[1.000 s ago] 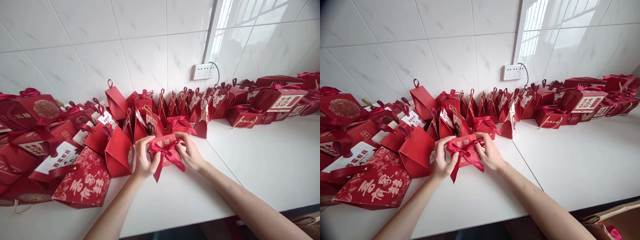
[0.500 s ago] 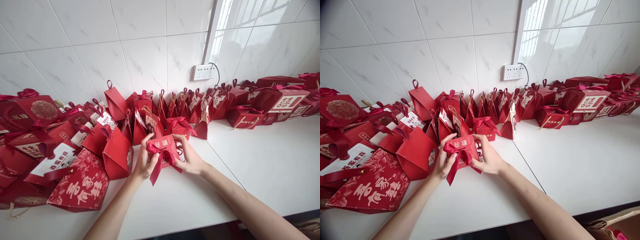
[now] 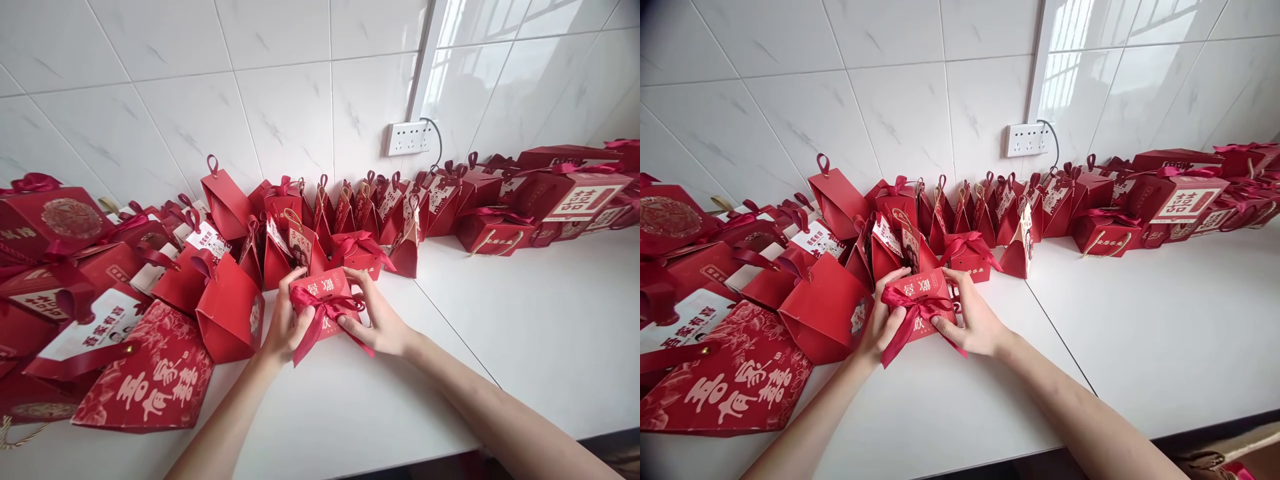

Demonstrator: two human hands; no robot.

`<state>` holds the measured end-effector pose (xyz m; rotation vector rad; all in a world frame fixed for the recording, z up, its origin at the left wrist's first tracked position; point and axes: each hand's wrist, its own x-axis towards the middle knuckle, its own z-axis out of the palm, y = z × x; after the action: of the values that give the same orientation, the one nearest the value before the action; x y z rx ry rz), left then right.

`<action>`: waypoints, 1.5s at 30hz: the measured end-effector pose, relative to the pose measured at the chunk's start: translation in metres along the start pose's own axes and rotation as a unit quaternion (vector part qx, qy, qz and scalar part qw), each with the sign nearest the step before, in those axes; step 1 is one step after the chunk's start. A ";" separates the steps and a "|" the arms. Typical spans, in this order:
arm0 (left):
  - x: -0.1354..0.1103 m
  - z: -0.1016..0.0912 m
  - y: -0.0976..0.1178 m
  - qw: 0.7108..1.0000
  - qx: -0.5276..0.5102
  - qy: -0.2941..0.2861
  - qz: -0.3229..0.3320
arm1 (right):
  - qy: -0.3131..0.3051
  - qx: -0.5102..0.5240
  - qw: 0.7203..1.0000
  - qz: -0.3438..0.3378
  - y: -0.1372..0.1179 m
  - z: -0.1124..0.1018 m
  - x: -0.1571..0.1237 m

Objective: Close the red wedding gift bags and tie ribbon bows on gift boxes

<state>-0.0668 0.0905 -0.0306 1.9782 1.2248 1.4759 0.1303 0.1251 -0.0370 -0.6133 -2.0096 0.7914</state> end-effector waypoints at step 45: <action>0.002 -0.002 0.012 0.977 -0.155 -0.096 -0.113 | 0.135 -0.101 0.972 -0.165 -0.011 -0.009 -0.001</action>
<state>-0.0631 0.0852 -0.0203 1.6707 1.0262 1.2446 0.1370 0.1196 -0.0261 -0.4562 -1.8827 0.2881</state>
